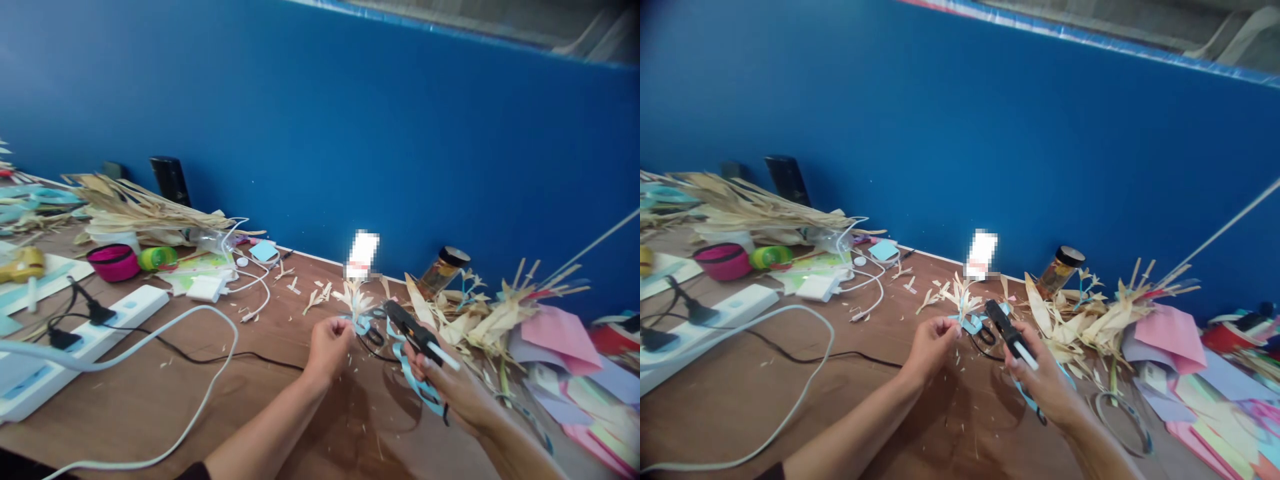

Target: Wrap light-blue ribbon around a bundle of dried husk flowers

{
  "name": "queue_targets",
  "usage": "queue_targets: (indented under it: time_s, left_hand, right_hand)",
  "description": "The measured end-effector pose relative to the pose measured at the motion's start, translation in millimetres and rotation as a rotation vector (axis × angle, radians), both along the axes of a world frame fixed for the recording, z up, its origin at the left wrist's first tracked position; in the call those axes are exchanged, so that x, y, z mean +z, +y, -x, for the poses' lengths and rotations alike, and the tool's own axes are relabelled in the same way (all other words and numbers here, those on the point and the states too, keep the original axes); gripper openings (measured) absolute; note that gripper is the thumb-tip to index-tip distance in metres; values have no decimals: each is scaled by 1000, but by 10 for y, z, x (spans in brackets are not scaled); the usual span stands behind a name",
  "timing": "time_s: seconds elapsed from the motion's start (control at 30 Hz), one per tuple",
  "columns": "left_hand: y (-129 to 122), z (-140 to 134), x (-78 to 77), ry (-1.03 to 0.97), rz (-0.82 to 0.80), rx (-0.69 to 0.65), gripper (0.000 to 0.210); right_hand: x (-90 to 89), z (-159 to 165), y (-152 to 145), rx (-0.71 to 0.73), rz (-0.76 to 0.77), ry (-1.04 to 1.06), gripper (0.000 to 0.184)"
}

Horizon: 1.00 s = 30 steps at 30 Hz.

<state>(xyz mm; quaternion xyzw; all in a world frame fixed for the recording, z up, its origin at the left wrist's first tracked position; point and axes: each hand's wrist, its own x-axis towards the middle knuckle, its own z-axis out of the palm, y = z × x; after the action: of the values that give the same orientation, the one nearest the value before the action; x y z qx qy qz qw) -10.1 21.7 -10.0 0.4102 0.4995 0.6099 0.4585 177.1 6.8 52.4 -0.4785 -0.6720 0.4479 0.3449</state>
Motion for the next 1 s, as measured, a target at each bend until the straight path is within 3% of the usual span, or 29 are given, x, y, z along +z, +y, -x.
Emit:
queue_targets:
  time_s: [0.13,0.33,0.63,1.0]
  left_hand:
    - [16,-4,-27,-14,-7,11,13]
    - [7,4,-18,-30,-4,4,13]
    - [-1,-12,-3,-59,21,-9,15]
    - [-3,-17,12,-57,18,-12,20]
  right_hand:
    - [126,-80,50,59,81,-91,37]
    - [229,-65,63,9,-1,-293,37]
    - [125,233,113,-61,-194,-415,33]
    - [37,231,159,-25,-318,-532,31]
